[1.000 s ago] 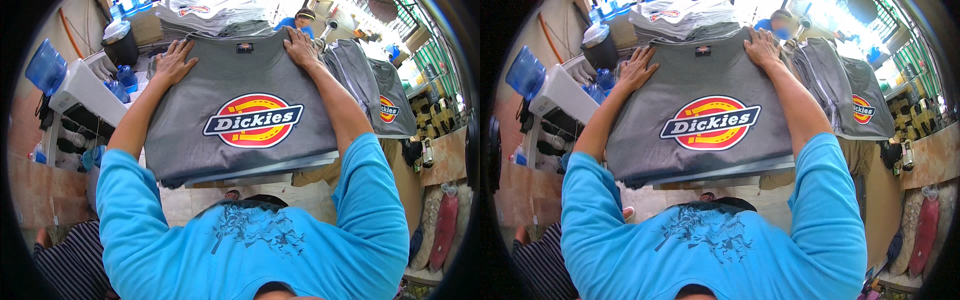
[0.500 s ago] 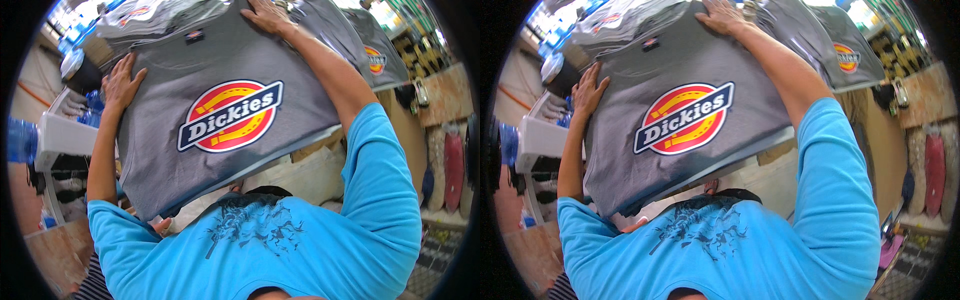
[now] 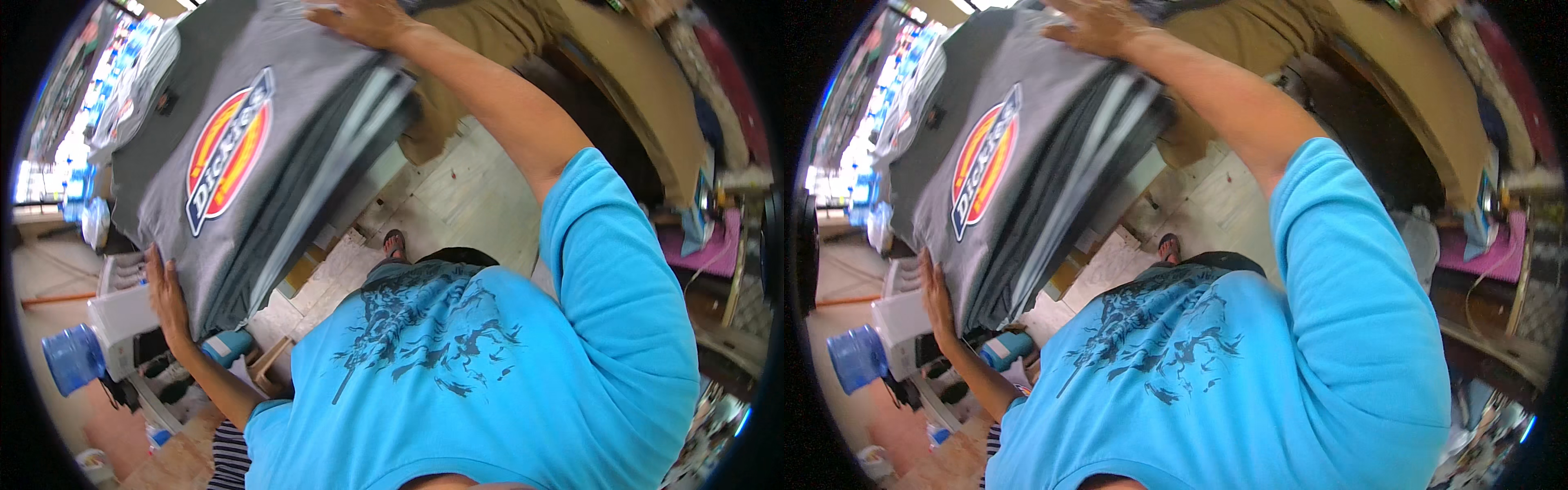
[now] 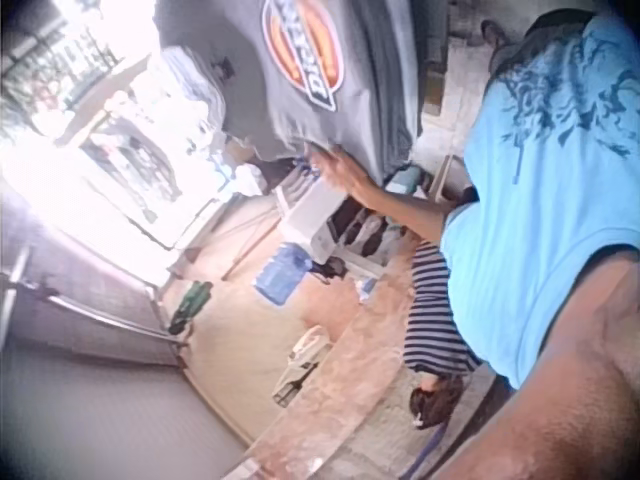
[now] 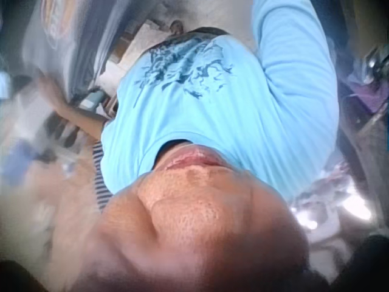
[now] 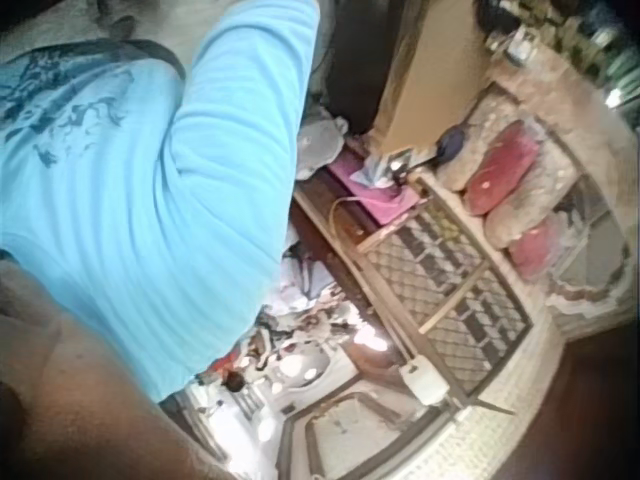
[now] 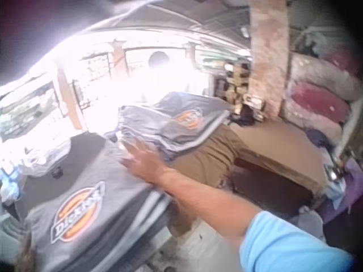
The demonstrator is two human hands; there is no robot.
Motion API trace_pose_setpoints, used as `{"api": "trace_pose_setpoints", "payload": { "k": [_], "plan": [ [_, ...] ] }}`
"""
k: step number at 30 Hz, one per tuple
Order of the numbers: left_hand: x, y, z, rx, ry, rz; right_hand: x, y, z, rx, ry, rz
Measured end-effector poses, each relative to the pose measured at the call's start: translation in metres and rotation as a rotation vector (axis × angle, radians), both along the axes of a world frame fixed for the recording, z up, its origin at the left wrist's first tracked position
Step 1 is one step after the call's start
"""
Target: The person takes a grey garment from a plastic bag, lays it flat on an ironing board, and irons the fabric using a hand-held iron before folding it and placing it on a stack of similar items.
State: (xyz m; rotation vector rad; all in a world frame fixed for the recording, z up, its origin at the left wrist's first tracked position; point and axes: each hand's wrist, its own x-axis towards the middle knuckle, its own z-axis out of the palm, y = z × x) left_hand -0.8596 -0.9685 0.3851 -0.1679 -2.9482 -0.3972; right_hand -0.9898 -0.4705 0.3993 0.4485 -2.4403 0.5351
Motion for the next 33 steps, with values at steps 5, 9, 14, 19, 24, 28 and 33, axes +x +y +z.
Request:
{"api": "trace_pose_setpoints", "payload": {
  "k": [5, 9, 14, 19, 24, 28, 33],
  "plan": [
    [0.036, 0.133, 0.051, 0.308, 0.758, -0.298, 0.164, 0.055, 0.013, -0.057, 0.228, 0.089],
    [0.048, 0.301, -0.012, 0.655, 0.722, -0.552, 0.355, 0.144, -0.11, -0.517, -0.344, -0.147],
    [0.132, 0.476, -0.262, 0.289, -0.485, -1.13, 0.71, 0.175, -0.267, -1.205, -0.364, -0.825],
    [0.228, 0.502, -0.424, 0.15, -1.008, -1.174, 0.939, 0.112, -0.258, -1.294, 0.047, -1.533],
    [0.224, 0.531, -0.443, -0.741, -1.035, -1.214, 0.991, 0.008, -0.29, -1.557, 0.216, -1.652],
    [0.278, 0.637, -0.468, -0.901, -0.902, -1.43, 0.997, -0.09, -0.362, -1.986, -0.381, -1.991],
    [0.426, 0.802, -0.47, -0.78, -1.085, -1.833, 1.046, -0.064, -0.324, -2.012, -0.337, -2.052]
  ]
}}
